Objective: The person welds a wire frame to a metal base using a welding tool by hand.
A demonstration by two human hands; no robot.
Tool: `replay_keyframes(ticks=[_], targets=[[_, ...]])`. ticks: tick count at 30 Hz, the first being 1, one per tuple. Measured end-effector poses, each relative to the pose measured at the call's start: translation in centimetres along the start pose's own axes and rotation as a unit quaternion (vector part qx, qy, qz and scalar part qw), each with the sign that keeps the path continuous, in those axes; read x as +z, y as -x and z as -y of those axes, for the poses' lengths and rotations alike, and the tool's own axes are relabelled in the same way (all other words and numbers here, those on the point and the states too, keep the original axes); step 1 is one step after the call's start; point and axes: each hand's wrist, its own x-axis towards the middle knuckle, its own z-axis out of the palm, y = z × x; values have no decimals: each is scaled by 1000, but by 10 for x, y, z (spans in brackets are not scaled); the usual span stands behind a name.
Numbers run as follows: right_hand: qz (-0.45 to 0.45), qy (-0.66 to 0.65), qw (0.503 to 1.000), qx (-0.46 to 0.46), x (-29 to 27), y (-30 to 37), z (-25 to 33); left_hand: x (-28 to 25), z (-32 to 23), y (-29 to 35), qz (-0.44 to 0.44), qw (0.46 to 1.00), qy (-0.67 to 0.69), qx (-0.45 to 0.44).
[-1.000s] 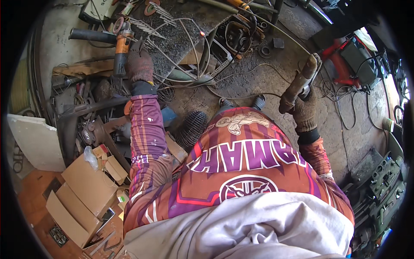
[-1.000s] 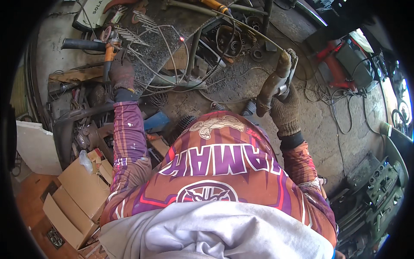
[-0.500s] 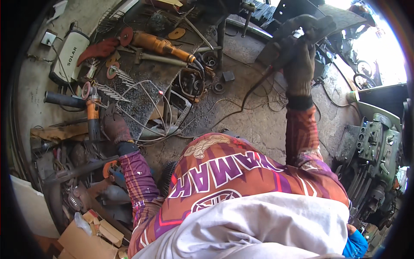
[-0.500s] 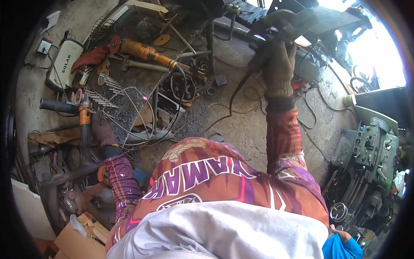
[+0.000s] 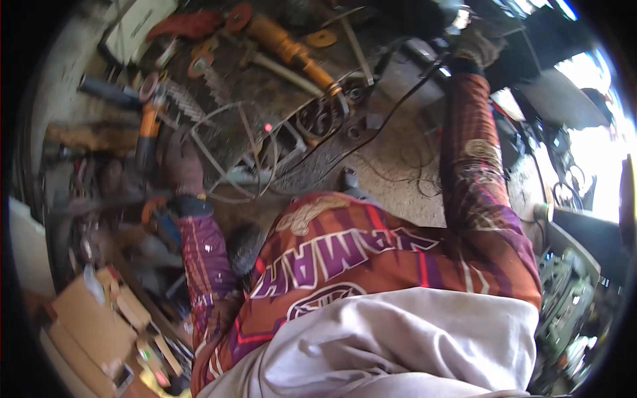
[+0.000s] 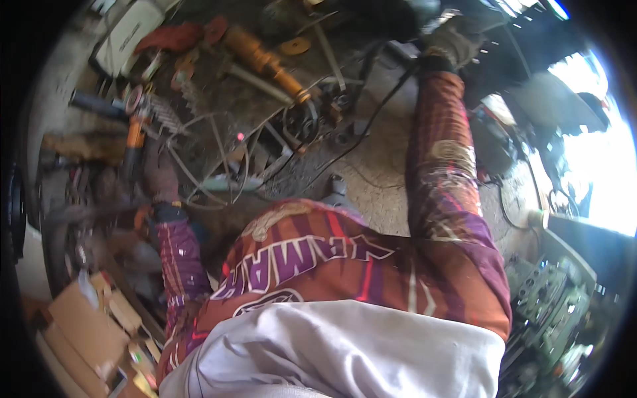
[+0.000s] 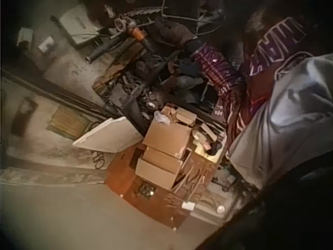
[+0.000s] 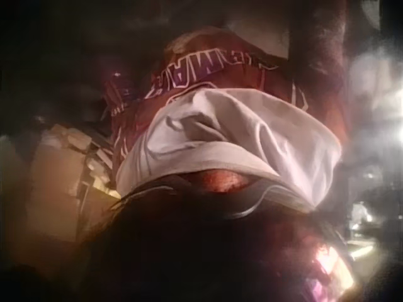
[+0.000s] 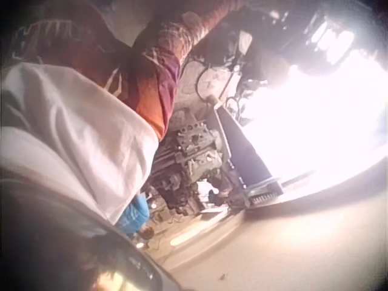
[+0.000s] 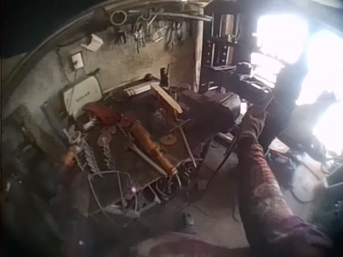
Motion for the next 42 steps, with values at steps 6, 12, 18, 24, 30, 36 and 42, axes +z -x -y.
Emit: replay_keyframes(ticks=[6, 12, 18, 24, 30, 36, 42], targets=[[127, -16, 990, 56, 7, 7, 21, -7, -17, -2, 28, 993, 10, -115], [152, -62, 986, -8, -27, 28, 30, -13, -21, -3, 25, 992, -22, -121], [37, -194, 980, 40, -68, 88, 48, -9, -17, -5, 24, 993, -25, -116], [374, -339, 803, -318, -93, 186, 134, -9, -28, -6, 35, 989, -8, -146], [583, -23, 689, -429, -72, 226, 209, -19, -25, -3, 81, 973, -96, -194], [558, 9, 692, -458, -56, 241, 214, -20, -3, -3, 90, 965, -162, -186], [553, 16, 689, -468, -42, 247, 207, -20, -13, -13, 112, 965, -185, -146]])
